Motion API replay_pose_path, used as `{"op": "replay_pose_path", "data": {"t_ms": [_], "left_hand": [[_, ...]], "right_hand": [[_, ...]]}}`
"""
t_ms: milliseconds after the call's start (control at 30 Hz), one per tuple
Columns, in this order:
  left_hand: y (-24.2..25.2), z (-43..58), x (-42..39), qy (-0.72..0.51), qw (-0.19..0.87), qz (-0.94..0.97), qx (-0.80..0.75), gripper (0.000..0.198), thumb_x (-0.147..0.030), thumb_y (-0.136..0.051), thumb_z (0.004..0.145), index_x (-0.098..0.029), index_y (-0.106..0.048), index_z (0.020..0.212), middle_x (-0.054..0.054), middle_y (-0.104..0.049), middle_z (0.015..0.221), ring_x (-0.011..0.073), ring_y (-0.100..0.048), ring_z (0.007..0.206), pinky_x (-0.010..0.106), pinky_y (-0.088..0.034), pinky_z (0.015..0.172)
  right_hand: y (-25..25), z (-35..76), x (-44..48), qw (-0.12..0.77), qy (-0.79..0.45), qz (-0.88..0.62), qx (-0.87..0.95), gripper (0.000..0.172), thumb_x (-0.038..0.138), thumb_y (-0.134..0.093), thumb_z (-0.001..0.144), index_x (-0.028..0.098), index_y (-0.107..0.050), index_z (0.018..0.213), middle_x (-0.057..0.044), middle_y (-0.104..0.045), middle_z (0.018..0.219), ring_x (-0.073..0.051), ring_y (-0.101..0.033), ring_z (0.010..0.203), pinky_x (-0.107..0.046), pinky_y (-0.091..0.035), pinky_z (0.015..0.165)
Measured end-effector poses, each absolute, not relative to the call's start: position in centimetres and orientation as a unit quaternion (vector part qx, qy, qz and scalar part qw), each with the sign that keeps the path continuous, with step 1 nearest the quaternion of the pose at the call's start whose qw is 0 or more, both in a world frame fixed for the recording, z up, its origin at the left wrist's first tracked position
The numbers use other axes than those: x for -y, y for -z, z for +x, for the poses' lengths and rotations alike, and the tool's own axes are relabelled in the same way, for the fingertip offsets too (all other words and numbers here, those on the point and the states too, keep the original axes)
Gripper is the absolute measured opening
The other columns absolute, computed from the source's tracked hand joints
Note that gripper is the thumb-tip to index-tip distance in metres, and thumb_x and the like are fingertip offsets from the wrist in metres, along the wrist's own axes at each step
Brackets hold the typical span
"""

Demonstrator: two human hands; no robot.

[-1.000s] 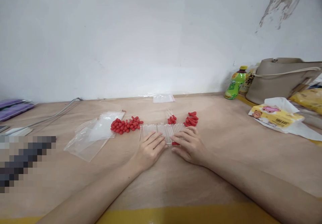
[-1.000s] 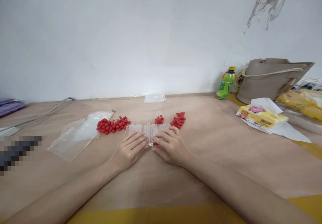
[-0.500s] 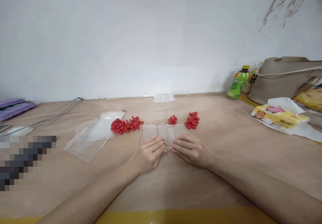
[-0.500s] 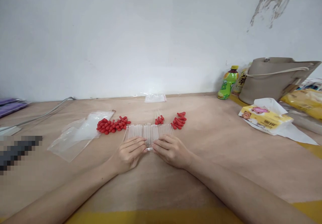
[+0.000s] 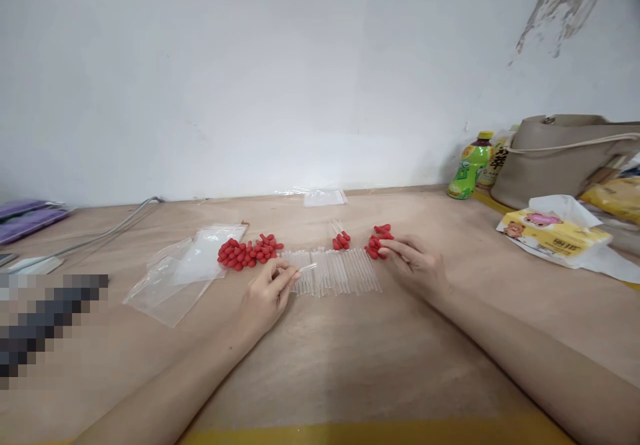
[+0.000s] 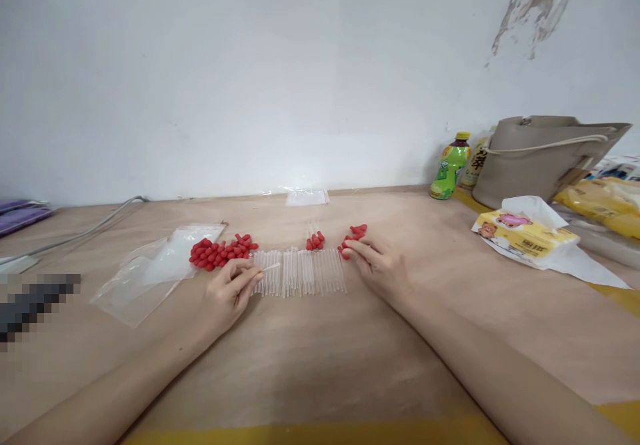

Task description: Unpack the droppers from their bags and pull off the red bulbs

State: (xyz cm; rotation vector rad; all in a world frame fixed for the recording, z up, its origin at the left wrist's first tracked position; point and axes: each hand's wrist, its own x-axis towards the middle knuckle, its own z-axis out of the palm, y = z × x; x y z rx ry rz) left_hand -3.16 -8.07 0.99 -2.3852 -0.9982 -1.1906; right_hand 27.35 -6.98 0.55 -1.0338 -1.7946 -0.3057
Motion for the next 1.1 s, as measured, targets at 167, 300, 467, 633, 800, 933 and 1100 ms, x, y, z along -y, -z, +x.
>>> {"op": "replay_pose_path", "data": {"t_ms": [167, 300, 467, 633, 800, 933, 1100], "left_hand": [[-1.9, -3.0, 7.5, 0.368, 0.146, -0.830, 0.393, 0.027, -0.015, -0.038, 0.087, -0.013, -0.054, 0.108, 0.003, -0.042, 0.077, 0.0123, -0.044, 0.068, 0.024, -0.043, 0.059], [-2.1, -2.2, 6.9, 0.349, 0.175, -0.850, 0.354, 0.028, -0.013, -0.036, 0.087, -0.016, -0.053, 0.108, 0.003, -0.043, 0.076, 0.0127, -0.043, 0.067, 0.023, -0.040, 0.056], [-1.7, -1.1, 6.5, 0.294, 0.232, -0.874, 0.308, 0.031, -0.007, -0.033, 0.087, -0.016, -0.050, 0.109, 0.004, -0.050, 0.078, 0.0146, -0.047, 0.070, 0.026, -0.043, 0.063], [-1.5, -0.3, 6.9, 0.268, 0.219, -0.888, 0.302, 0.027, -0.008, -0.035, 0.086, -0.014, -0.051, 0.107, 0.005, -0.055, 0.079, 0.0158, -0.052, 0.072, 0.028, -0.046, 0.066], [-1.5, 0.2, 7.4, 0.295, 0.154, -0.891, 0.309, 0.024, -0.023, -0.045, 0.086, -0.013, -0.051, 0.108, 0.008, -0.058, 0.087, 0.0179, -0.056, 0.078, 0.030, -0.048, 0.070], [-1.5, 0.1, 7.7, 0.318, 0.092, -0.890, 0.314, 0.038, -0.034, -0.053, 0.082, -0.013, -0.048, 0.113, 0.011, -0.058, 0.099, 0.0214, -0.054, 0.089, 0.035, -0.048, 0.078], [-1.6, -1.0, 8.5, 0.337, 0.056, -0.875, 0.344, 0.044, -0.035, -0.058, 0.077, -0.013, -0.047, 0.114, 0.012, -0.053, 0.109, 0.0245, -0.048, 0.100, 0.041, -0.043, 0.087]], "right_hand": [[-1.0, 29.3, 4.4, 0.489, 0.015, -0.535, 0.689, 0.025, 0.035, -0.048, 0.083, 0.019, -0.065, 0.092, -0.007, -0.066, 0.085, -0.016, -0.059, 0.072, -0.028, -0.046, 0.066], [-1.6, 30.3, 1.8, 0.498, -0.035, -0.616, 0.609, 0.032, 0.036, -0.050, 0.078, 0.013, -0.059, 0.098, -0.008, -0.065, 0.081, -0.015, -0.055, 0.063, -0.028, -0.043, 0.059], [-1.0, 30.3, -0.2, 0.478, -0.055, -0.616, 0.623, 0.030, 0.034, -0.047, 0.075, 0.013, -0.064, 0.088, -0.005, -0.061, 0.071, -0.013, -0.050, 0.056, -0.026, -0.040, 0.053], [-0.2, 29.4, 0.1, 0.451, -0.056, -0.597, 0.661, 0.026, 0.035, -0.051, 0.073, 0.015, -0.063, 0.085, -0.003, -0.060, 0.068, -0.013, -0.050, 0.055, -0.026, -0.039, 0.054], [-0.7, 29.5, 1.2, 0.424, -0.037, -0.577, 0.697, 0.020, 0.037, -0.055, 0.072, 0.019, -0.064, 0.075, -0.003, -0.064, 0.078, -0.017, -0.055, 0.074, -0.030, -0.041, 0.070], [-0.9, 29.9, 1.4, 0.439, 0.023, -0.567, 0.697, 0.025, 0.039, -0.051, 0.077, 0.019, -0.066, 0.075, -0.005, -0.063, 0.079, -0.019, -0.054, 0.079, -0.032, -0.040, 0.076], [-1.5, 29.7, 1.5, 0.427, 0.052, -0.613, 0.662, 0.028, 0.036, -0.045, 0.080, 0.017, -0.066, 0.075, -0.006, -0.062, 0.076, -0.018, -0.054, 0.075, -0.030, -0.039, 0.072]]}}
